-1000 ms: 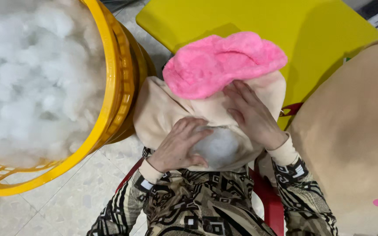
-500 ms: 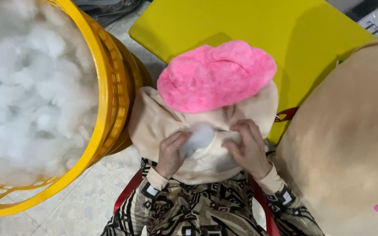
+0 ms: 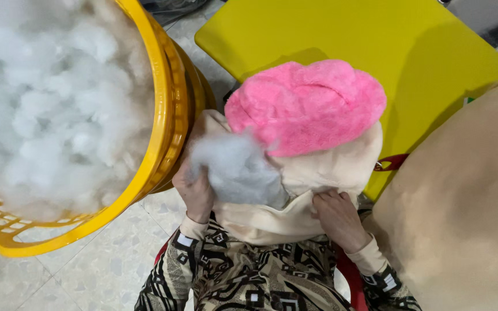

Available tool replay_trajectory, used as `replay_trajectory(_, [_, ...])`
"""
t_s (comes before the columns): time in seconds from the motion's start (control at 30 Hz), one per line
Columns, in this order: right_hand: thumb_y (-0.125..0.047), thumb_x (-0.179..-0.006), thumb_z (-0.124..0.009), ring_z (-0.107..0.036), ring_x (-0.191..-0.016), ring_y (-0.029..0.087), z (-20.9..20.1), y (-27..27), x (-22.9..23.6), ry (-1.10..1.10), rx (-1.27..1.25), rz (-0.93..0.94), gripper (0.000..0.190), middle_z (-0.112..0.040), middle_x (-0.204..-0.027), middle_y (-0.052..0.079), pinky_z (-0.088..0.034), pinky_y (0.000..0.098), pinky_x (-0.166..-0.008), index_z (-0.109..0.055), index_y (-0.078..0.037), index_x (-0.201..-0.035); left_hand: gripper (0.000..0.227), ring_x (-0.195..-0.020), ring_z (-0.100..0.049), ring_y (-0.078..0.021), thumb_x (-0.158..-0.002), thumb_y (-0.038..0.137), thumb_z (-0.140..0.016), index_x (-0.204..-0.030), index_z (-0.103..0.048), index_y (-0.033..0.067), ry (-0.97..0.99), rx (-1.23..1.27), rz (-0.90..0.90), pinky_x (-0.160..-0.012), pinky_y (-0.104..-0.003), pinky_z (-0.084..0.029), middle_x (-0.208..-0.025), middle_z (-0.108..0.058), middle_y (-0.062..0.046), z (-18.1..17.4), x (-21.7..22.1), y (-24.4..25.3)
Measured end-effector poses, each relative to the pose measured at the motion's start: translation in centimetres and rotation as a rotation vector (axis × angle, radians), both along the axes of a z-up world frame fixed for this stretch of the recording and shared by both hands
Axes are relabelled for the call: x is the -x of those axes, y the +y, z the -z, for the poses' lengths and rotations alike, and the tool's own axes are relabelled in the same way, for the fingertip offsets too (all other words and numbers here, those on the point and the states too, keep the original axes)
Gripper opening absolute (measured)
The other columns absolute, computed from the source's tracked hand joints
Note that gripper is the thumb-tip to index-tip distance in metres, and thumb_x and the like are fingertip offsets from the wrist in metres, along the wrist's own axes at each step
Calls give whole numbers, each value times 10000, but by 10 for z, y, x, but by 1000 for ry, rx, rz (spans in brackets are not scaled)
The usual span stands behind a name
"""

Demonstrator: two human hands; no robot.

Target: The person repeatedly takes handfuls of white synthetic filling from a yellow basket and stuffs them into the opening of a plush toy shell. The person uses both hands to push the filling inside and adjust the toy's shape.

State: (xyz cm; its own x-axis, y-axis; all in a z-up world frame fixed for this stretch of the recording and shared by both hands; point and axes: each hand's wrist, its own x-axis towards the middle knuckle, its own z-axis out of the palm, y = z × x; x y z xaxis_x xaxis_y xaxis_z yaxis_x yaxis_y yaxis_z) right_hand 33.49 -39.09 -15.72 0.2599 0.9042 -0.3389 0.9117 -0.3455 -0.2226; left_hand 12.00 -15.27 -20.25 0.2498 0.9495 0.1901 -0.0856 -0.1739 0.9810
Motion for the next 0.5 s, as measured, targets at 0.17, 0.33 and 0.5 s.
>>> replay_trajectory(0.17, [-319,-788,-771,-631,-1105,251,-51,23,9,276,-237,157,572,-667,-1293,117,-572,436,-886,-643,-52,-1277,182,-893,-685,-146,-959,25,-675,-1114,-727,-55,-41,85,123,-828,-280,-556,-1009,-741,-68,11,0,-7])
replay_trajectory(0.33, [-475,-698,-809,-551,-1213,532,-36,97,36,218,-886,-177,978,-508,-1352,384,-531,562,-916,-447,125,-1380,274,-999,-712,-191,-893,31,-735,-1151,-704,-57,-52,133,296,-902,-326,-578,-1074,-752,-99,-16,-15,-29])
replay_trajectory(0.5, [-137,-848,-762,-757,-1000,315,-8,106,16,532,-762,179,358,-747,-1094,180,-607,408,-851,-683,-3,-1170,1131,-1326,-459,-233,-564,393,-950,-1403,-320,-28,-41,-238,327,-1093,-479,-399,-1386,-464,-108,-54,-24,-31])
